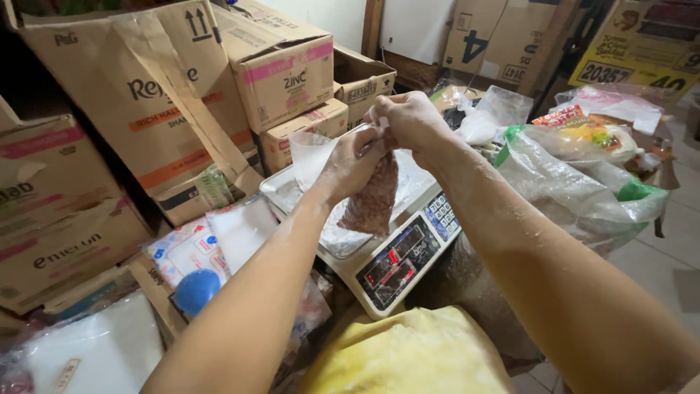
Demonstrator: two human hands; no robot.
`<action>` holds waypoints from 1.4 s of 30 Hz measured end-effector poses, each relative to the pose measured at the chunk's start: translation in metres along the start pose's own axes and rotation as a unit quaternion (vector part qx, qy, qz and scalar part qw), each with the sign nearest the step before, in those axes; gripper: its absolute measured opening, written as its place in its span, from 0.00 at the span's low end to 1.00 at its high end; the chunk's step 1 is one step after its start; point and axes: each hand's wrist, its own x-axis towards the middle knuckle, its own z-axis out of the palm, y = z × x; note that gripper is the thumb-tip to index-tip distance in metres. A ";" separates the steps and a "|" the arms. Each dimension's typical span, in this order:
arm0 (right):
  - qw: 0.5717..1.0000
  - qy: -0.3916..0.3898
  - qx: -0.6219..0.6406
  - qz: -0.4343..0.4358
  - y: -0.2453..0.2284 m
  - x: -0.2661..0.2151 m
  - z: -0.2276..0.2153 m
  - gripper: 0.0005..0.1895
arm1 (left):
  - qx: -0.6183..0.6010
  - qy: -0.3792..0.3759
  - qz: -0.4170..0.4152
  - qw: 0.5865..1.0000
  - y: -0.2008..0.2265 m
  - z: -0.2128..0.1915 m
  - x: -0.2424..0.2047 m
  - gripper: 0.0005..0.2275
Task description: The person repeatedly scoops grains from a large sack into small plastic bags, places them on a digital scale to measure weight, and ties the bags closed. The process is repeated multiple times in a cluttered storage area.
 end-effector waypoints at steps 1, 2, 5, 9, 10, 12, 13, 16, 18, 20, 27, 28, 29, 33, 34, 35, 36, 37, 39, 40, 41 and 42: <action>1.000 -0.017 -0.011 -0.007 0.001 0.000 -0.001 0.19 | 0.003 0.001 0.004 1.000 -0.002 -0.001 0.000 0.15; 0.999 -0.020 -0.021 0.014 0.001 -0.001 -0.003 0.18 | 0.007 0.002 0.008 1.000 -0.003 -0.003 0.000 0.15; 0.998 -0.024 -0.036 0.056 -0.001 -0.006 -0.015 0.13 | -0.010 -0.011 0.007 1.000 -0.004 -0.006 0.002 0.17; 0.998 -0.029 -0.027 0.045 -0.015 -0.006 -0.028 0.07 | -0.043 0.037 -0.008 0.998 0.002 -0.012 0.002 0.16; 0.998 -0.031 -0.028 0.041 -0.018 -0.006 -0.031 0.07 | -0.042 0.038 0.007 0.998 0.005 -0.014 0.002 0.16; 0.992 -0.032 -0.113 -0.033 -0.024 -0.003 -0.032 0.07 | -0.043 0.040 0.036 0.998 0.011 -0.018 0.005 0.16; 0.985 -0.034 -0.155 -0.070 -0.025 -0.003 -0.031 0.07 | -0.047 0.045 0.036 0.997 0.013 -0.021 0.006 0.16; 0.961 -0.012 -0.261 -0.092 -0.026 -0.004 -0.028 0.05 | -0.035 0.053 0.025 0.998 0.018 -0.028 0.009 0.15; 0.973 -0.027 -0.215 -0.082 -0.024 -0.005 -0.021 0.05 | 0.009 0.050 0.003 0.999 0.018 -0.035 0.007 0.15; 0.978 -0.045 -0.193 -0.070 -0.020 -0.008 -0.014 0.07 | 0.009 0.041 0.038 0.998 0.015 -0.044 0.004 0.14; 0.939 -0.109 -0.311 -0.095 -0.024 -0.016 -0.011 0.19 | -0.008 0.077 0.038 0.996 0.014 -0.055 -0.003 0.08; 0.936 -0.107 -0.323 -0.085 -0.025 -0.017 -0.008 0.19 | -0.003 0.086 0.033 0.996 0.014 -0.054 -0.003 0.07; 0.932 -0.111 -0.339 -0.064 -0.025 -0.018 -0.005 0.20 | 0.004 0.096 0.028 0.995 0.015 -0.054 -0.002 0.07; 0.923 -0.107 -0.368 -0.037 -0.017 -0.023 0.008 0.23 | 0.037 0.124 0.023 0.991 0.019 -0.052 0.004 0.05; 0.923 -0.103 -0.368 -0.048 -0.014 -0.023 0.009 0.24 | 0.021 0.113 0.035 0.993 0.021 -0.052 0.006 0.05; 0.926 -0.091 -0.363 -0.058 -0.012 -0.022 0.010 0.16 | 0.007 0.104 0.047 0.993 0.023 -0.053 0.007 0.05; 0.928 -0.078 -0.357 -0.068 -0.010 -0.020 0.011 0.10 | -0.008 0.096 0.059 0.994 0.025 -0.054 0.008 0.05; 0.930 -0.066 -0.352 -0.079 -0.009 -0.018 0.011 0.08 | 0.000 0.096 0.074 0.993 0.029 -0.055 0.011 0.04; 0.935 -0.042 -0.336 -0.104 -0.011 -0.013 0.000 0.07 | 0.015 0.096 0.102 0.990 0.036 -0.057 0.017 0.04; 0.937 -0.030 -0.327 -0.116 -0.011 -0.010 -0.004 0.06 | 0.007 0.096 0.079 0.992 0.038 -0.060 0.017 0.04; 0.927 -0.010 -0.336 -0.165 -0.010 -0.009 -0.007 0.06 | -0.004 0.094 0.057 0.994 0.041 -0.063 0.020 0.04; 0.915 0.009 -0.343 -0.213 -0.009 -0.007 -0.009 0.06 | -0.014 0.092 0.035 0.995 0.043 -0.064 0.021 0.04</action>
